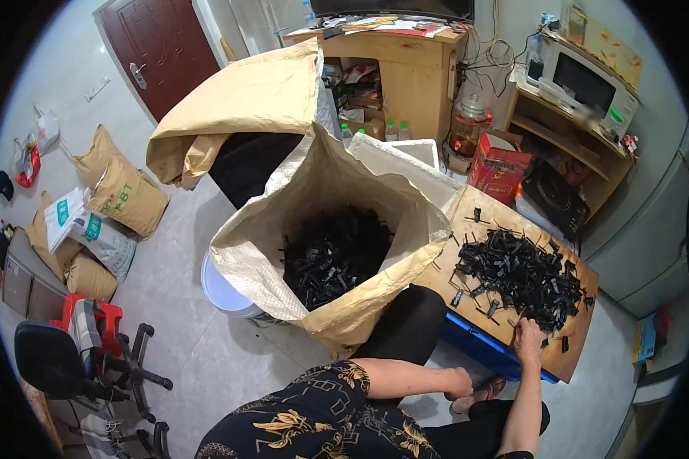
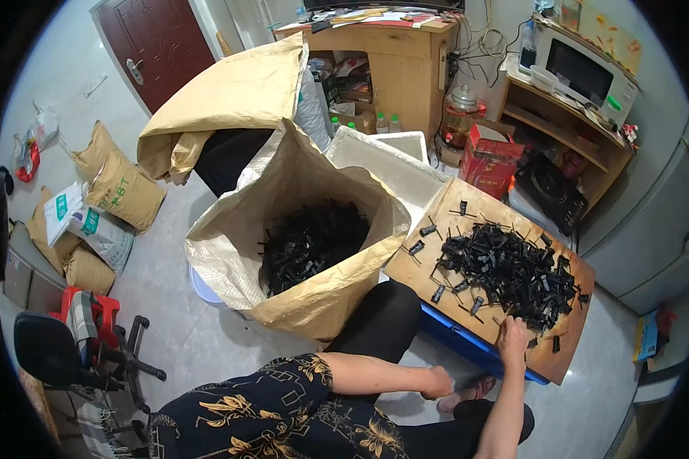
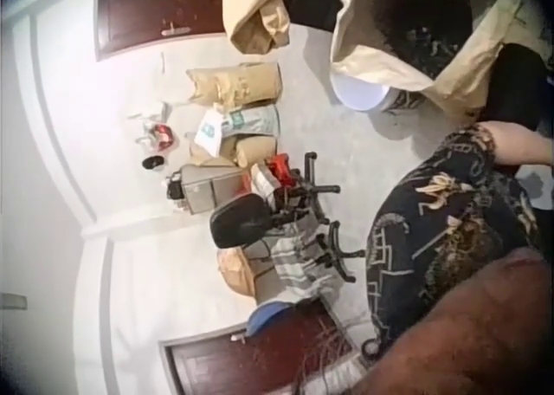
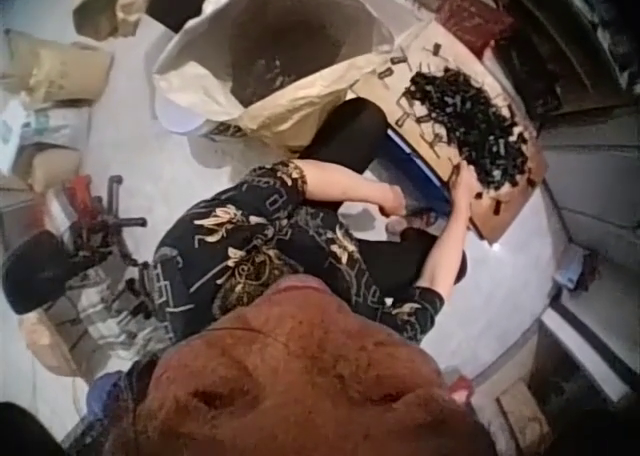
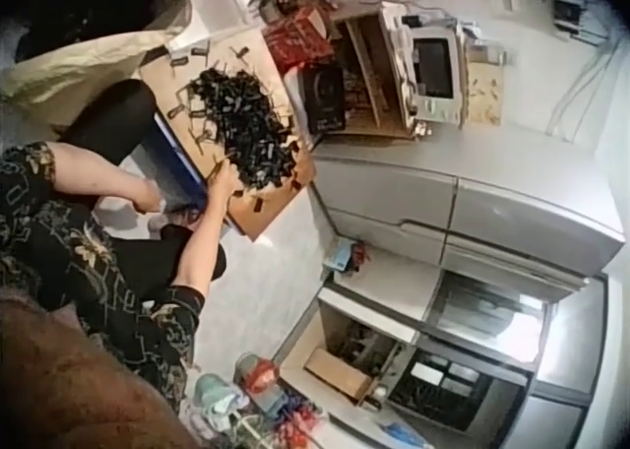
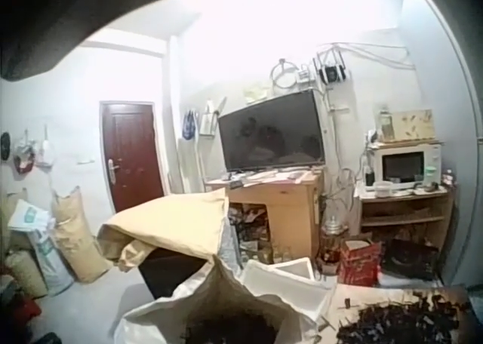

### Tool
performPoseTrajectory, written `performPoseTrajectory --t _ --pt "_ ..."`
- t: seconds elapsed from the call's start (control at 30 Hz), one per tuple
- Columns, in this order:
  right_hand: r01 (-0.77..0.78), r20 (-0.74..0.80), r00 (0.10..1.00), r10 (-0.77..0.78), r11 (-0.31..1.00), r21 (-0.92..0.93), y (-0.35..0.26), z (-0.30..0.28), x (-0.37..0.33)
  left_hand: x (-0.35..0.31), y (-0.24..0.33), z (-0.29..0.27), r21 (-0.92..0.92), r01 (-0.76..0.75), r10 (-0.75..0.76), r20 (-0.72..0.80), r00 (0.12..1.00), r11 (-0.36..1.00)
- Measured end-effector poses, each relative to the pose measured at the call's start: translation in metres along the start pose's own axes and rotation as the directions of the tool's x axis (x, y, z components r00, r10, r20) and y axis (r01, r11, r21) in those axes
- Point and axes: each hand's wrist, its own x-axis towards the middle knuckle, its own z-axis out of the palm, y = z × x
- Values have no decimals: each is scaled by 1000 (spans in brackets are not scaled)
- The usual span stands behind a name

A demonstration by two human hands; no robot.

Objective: Sorting small black plastic parts from a bag onto a wooden board and organizing them.

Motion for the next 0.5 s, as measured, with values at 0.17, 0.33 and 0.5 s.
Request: performPoseTrajectory --t 0.17,0.33,0.5 --pt "-18 26 1000 18 1000 -17 0 -3 -1 -1 -6 -7 -37 41 -44 -82 996 998" --pt "15 1 1000 -15 995 -94 -3 -7 -6 -22 -36 -56 35 110 -111 32 993 993" --pt "-29 -60 998 16 976 -218 0 -7 -13 -25 -72 -119 132 210 -226 121 966 969"
